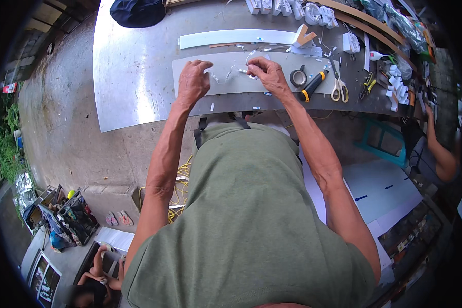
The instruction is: The user is seen connecting wires to a sign.
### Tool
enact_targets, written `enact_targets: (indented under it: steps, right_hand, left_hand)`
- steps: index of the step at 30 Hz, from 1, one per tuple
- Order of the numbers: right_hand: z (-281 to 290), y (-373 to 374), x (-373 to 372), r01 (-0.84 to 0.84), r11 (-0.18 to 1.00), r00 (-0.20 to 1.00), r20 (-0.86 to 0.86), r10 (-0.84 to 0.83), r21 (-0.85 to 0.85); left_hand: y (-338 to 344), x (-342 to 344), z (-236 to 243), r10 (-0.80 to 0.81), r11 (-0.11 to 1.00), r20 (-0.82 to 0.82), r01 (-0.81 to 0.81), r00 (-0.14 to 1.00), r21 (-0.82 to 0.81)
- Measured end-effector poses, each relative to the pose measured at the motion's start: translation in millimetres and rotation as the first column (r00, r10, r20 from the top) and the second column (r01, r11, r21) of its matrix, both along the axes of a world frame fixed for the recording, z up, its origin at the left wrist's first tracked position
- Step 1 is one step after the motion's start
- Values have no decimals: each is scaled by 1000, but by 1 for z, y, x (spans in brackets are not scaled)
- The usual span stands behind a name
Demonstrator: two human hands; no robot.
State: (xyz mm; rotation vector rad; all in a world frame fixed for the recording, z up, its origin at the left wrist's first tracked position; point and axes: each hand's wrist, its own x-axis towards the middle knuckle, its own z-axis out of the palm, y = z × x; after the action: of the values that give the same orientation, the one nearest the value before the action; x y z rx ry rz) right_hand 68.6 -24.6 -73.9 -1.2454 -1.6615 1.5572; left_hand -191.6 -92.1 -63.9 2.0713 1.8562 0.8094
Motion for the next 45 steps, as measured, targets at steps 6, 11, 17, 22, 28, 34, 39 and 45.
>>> enact_targets:
  steps: [6,11,17,22,28,34,39,45]
  right_hand:
    - [21,-35,-8,-105,981,991,97,89,164]
    - [28,-36,0,-170,958,982,121,145,231]
    - [41,-25,22,-400,907,917,67,394,133]
    - [41,-7,48,-479,876,872,85,481,-48]
    - [20,-3,67,-572,820,818,72,571,-17]
    - [18,9,79,-556,831,830,52,556,1]
    - [20,7,86,-440,897,897,61,438,33]
    - [30,13,80,-200,962,980,-21,199,-188]
  left_hand:
    - [21,46,23,280,764,715,302,641,-570]
    - [15,57,20,435,766,813,316,387,-560]
    - [-3,59,3,634,714,771,420,-50,-560]
    - [-11,76,-8,588,780,789,382,-177,-496]
    - [-6,98,-5,633,699,770,487,-81,-523]
    - [-1,107,-18,660,712,740,421,-129,-561]
    - [6,112,-15,619,753,785,261,29,-604]
    - [12,123,-6,606,768,795,240,29,-594]
